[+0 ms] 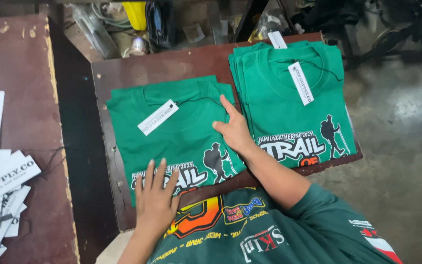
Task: Attaching brand tags to the collar labels of folded t-shirts by hand.
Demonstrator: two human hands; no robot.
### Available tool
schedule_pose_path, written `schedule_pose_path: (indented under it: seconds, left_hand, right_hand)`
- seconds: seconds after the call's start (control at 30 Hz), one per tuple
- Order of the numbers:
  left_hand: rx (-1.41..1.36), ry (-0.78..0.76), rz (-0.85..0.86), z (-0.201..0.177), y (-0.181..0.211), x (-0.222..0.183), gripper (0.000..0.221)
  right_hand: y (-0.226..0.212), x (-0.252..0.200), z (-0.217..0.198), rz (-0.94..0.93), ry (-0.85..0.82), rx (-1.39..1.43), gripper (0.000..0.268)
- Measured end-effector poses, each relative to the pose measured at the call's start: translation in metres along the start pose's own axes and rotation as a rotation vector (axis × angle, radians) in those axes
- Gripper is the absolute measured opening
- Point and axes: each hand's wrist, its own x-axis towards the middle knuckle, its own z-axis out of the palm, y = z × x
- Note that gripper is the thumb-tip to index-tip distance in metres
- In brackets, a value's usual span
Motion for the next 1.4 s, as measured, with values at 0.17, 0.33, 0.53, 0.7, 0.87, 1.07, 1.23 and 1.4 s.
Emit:
schedule_pose_path:
  seconds: [0.17, 0.33, 0.53, 0.7, 0.87, 1.07, 1.23, 1.4]
  left_hand:
    - [0.080, 0.060, -0.145, 0.002, -0.014, -0.022, 0.072]
    - [0.085, 0.132, -0.088, 0.007, -0.024, -0.022, 0.058]
    - [0.081, 0.038, -0.142, -0.017, -0.007, -0.007, 0.066]
    - [0.027, 0.090, 0.022, -0.011, 0.022, 0.012, 0.077]
    - [-0.019, 0.015, 0.116, -0.010, 0.013, 0.008, 0.073]
    - [-0.013, -0.042, 0.122, -0.004, 0.002, 0.011, 0.058]
    - [-0.016, 0.056, 0.008, -0.013, -0.016, -0.005, 0.058]
    - [-0.025, 0.033, -0.023, -0.007, -0.024, -0.020, 0.053]
  right_hand:
    - [-0.010, -0.007, 0.000, 0.062, 0.019, 0.020, 0.083]
    - [0.007, 0.006, -0.009, -0.044, 0.031, -0.045, 0.082]
    - [0.008, 0.008, -0.012, -0.026, 0.017, -0.051, 0.082]
    - [0.010, 0.006, -0.013, -0.052, 0.004, -0.062, 0.081]
    - [0.011, 0.004, -0.014, -0.075, -0.014, -0.058, 0.080]
    - [0.040, 0.016, -0.016, -0.157, 0.023, 0.048, 0.082]
    - [0.030, 0.010, -0.014, -0.142, 0.028, 0.001, 0.081]
    - [0.010, 0.003, -0.012, -0.072, -0.003, -0.028, 0.079]
